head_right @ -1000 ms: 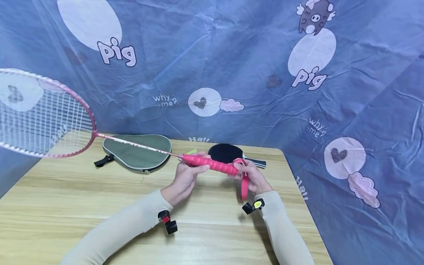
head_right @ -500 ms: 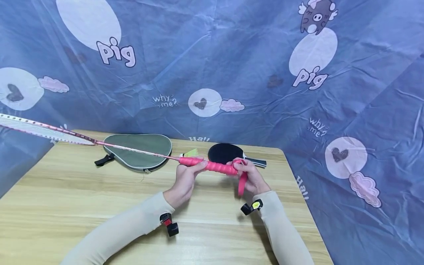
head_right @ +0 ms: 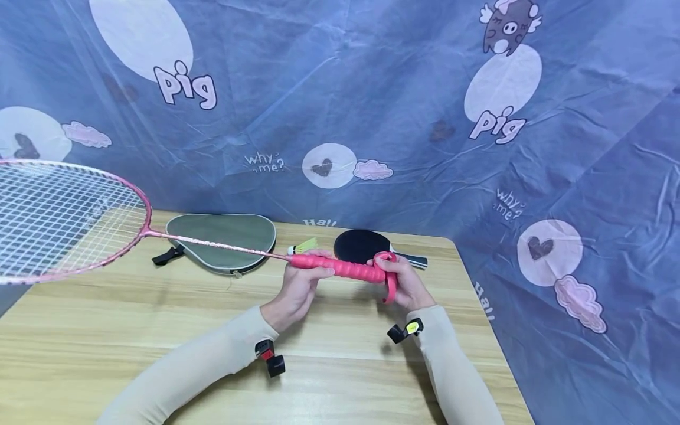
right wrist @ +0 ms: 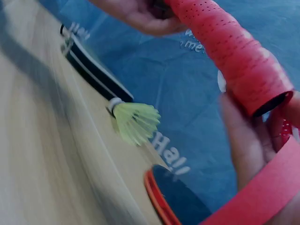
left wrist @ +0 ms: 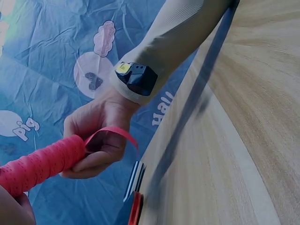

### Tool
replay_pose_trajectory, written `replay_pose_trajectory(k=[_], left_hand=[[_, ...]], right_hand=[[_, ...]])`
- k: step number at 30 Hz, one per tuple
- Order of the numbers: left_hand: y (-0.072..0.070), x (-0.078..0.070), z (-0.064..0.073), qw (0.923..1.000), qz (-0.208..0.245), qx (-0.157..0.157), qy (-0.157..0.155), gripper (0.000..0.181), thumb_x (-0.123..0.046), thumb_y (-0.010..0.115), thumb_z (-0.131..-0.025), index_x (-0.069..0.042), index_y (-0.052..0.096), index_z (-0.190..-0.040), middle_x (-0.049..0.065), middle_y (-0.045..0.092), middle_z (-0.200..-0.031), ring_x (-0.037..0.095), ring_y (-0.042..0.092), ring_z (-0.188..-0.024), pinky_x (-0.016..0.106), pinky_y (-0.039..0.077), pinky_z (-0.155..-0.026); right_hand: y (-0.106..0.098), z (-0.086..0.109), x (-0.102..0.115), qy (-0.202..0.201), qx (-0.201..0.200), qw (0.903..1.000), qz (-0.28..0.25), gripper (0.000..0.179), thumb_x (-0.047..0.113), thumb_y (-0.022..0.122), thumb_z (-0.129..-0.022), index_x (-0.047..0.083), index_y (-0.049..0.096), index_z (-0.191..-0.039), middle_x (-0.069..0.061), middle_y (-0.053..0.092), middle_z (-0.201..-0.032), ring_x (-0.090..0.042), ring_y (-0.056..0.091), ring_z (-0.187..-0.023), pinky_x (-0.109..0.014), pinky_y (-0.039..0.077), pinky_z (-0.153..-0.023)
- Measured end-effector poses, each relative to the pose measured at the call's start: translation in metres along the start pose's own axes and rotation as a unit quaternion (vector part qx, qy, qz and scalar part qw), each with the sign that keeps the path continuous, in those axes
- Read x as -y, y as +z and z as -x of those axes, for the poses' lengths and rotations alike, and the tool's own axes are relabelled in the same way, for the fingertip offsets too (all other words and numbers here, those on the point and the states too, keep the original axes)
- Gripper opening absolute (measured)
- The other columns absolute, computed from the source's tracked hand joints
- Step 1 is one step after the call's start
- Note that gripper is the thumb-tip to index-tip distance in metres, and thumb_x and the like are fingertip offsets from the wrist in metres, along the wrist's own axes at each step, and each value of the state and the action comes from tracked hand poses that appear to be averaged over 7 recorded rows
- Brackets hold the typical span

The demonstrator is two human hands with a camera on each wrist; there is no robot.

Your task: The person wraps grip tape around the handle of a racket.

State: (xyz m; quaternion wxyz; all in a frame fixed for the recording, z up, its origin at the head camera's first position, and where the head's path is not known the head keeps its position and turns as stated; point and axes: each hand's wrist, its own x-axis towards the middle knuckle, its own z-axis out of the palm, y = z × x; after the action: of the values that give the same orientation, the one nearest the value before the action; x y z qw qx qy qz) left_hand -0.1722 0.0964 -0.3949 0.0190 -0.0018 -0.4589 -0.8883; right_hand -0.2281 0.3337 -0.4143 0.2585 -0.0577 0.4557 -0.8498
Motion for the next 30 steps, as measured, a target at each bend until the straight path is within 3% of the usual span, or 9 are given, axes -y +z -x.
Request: replay_pose_trajectory(k=[5,11,14,17,19,22,26,30], left_hand=[[0.0013,-0.0014,0.0012,1.0000,0.004,0.005,-0.003,0.040,0.018,0.068,-0.070,-0.001,0.071,-0.105,-0.001,0.077,-0.092,0.012,0.073,-0.095,0.023,0.056,-0.086],[0.0044,-0.0039,0.0003,0.9978,-0.046,-0.038,-0.028,0.021,-0.009,0.079,-0.085,-0.005,0.067,-0.102,-0.005,0.073,-0.088,0.006,0.070,-0.081,0.026,0.060,-0.075],[0.0036,-0.0030,-0.0010,0.9963,-0.058,-0.058,-0.027,0.030,-0.016,0.082,-0.084,0.001,0.066,-0.103,-0.004,0.073,-0.085,0.006,0.070,-0.074,0.028,0.062,-0.070],[0.0036,-0.0025,0.0010,0.9951,-0.068,-0.070,-0.019,0.028,-0.011,0.084,-0.081,-0.001,0.070,-0.102,-0.004,0.074,-0.085,0.008,0.070,-0.078,0.028,0.060,-0.077],[0.0043,-0.0023,0.0030,0.9944,-0.076,-0.070,-0.021,0.026,-0.007,0.085,-0.078,-0.004,0.073,-0.100,-0.004,0.075,-0.087,0.010,0.069,-0.086,0.028,0.057,-0.084],[0.0061,-0.0030,0.0054,0.9941,-0.083,-0.064,-0.029,0.025,-0.001,0.084,-0.074,-0.010,0.076,-0.096,-0.006,0.075,-0.089,0.013,0.067,-0.097,0.028,0.052,-0.088],[0.0072,-0.0065,0.0065,0.9952,-0.081,-0.041,-0.036,0.032,0.005,0.082,-0.071,-0.005,0.076,-0.101,-0.008,0.076,-0.090,0.014,0.065,-0.101,0.030,0.048,-0.092],[0.0065,-0.0089,0.0054,0.9965,-0.069,-0.023,-0.040,0.034,0.009,0.080,-0.070,-0.005,0.078,-0.100,-0.009,0.077,-0.088,0.013,0.066,-0.102,0.029,0.049,-0.092]], right_hand=[[0.0007,0.0007,0.0036,-0.001,-0.023,0.9975,0.066,0.028,0.002,0.044,-0.105,0.012,0.068,-0.094,-0.003,0.079,-0.090,-0.008,0.071,-0.065,-0.015,0.056,-0.056],[0.0023,0.0008,0.0008,-0.034,-0.045,0.9958,0.072,0.026,-0.001,0.049,-0.103,0.011,0.070,-0.095,-0.002,0.078,-0.090,-0.009,0.074,-0.079,-0.018,0.059,-0.065],[0.0035,0.0022,-0.0007,-0.057,-0.042,0.9950,0.070,0.027,-0.003,0.049,-0.102,0.011,0.072,-0.095,-0.001,0.078,-0.091,-0.009,0.074,-0.083,-0.019,0.060,-0.069],[0.0026,0.0035,-0.0009,-0.069,-0.027,0.9957,0.054,0.027,-0.002,0.048,-0.103,0.010,0.071,-0.096,-0.001,0.077,-0.092,-0.010,0.074,-0.086,-0.019,0.060,-0.073],[0.0010,0.0041,0.0001,-0.069,-0.019,0.9970,0.029,0.026,-0.002,0.045,-0.104,0.009,0.068,-0.096,-0.003,0.077,-0.091,-0.012,0.075,-0.088,-0.019,0.060,-0.073],[-0.0010,0.0045,0.0018,-0.050,-0.010,0.9986,-0.012,0.025,0.000,0.041,-0.105,0.008,0.063,-0.097,-0.005,0.077,-0.091,-0.012,0.076,-0.086,-0.016,0.058,-0.062],[-0.0007,0.0044,0.0042,-0.021,-0.013,0.9989,-0.039,0.023,0.002,0.040,-0.106,0.009,0.060,-0.100,-0.006,0.078,-0.091,-0.012,0.076,-0.079,-0.014,0.053,-0.052],[0.0011,0.0052,0.0060,-0.004,-0.011,0.9989,-0.046,0.019,0.003,0.040,-0.107,0.010,0.058,-0.104,-0.009,0.077,-0.095,-0.015,0.076,-0.082,-0.019,0.059,-0.060]])
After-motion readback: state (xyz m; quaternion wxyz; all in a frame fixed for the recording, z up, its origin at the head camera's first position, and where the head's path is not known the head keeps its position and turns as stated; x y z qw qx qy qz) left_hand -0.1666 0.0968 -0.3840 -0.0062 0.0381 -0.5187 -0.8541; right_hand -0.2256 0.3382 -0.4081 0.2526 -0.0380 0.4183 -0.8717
